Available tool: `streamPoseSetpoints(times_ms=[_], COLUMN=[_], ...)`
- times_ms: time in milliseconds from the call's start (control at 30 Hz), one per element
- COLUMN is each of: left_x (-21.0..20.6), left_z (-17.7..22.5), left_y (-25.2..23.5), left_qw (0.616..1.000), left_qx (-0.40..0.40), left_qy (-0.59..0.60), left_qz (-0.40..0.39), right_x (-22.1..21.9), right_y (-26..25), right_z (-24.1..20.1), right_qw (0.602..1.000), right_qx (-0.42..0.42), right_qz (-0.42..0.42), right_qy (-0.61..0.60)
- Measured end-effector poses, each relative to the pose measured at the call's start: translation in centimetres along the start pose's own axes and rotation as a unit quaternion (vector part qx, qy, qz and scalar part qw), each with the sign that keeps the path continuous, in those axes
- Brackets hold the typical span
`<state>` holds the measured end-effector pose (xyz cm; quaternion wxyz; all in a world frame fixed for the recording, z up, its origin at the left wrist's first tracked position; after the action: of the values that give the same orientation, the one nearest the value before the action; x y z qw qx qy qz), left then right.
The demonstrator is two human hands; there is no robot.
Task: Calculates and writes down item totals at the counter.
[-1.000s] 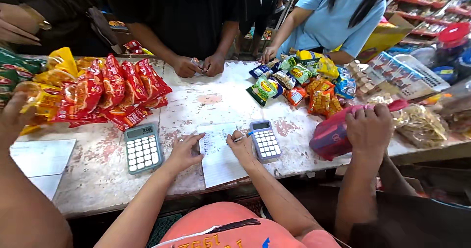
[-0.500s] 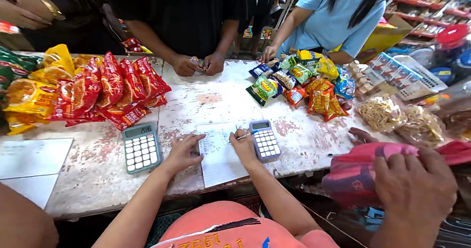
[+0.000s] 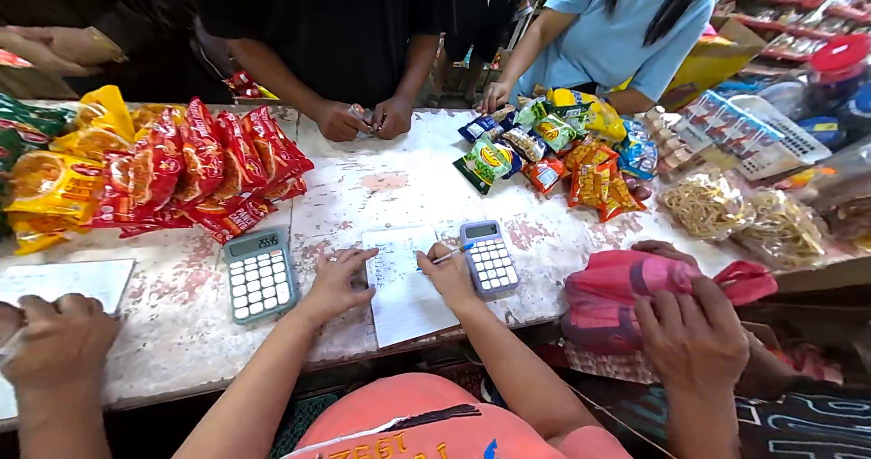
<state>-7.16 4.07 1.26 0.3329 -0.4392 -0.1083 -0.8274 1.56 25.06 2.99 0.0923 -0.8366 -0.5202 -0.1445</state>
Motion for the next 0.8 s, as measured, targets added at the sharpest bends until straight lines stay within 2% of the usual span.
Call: streamPoseSetpoints(times_ms=[233, 800], left_x=[-0.2, -0.1], left_z=[-0.2, -0.3], left_y=[0.0, 0.1], left_qw=[1.000, 0.999], left_qx=[-0.014, -0.022], left_qy=[0.001, 0.009], left_qz=[0.017, 0.035], right_x=[0.6, 0.7], right_y=[-0.1, -0.6], right_z=[0.1, 0.6], right_qw=[0.997, 0.996], right_qx=[0.046, 0.052], right_qz=[0.043, 0.042], right_qy=[0.050, 0.057])
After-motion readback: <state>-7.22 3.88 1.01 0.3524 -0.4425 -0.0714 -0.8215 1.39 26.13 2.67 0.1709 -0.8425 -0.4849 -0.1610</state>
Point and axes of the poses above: each hand's wrist, its own y-axis away from the middle knuckle, its own x-axis out of the back of the hand, z = x × y, the point moved 6 cm from there along -y, towards the middle knuckle, and after that the axes turned 9 degrees about -y, right-handed, at the moved point
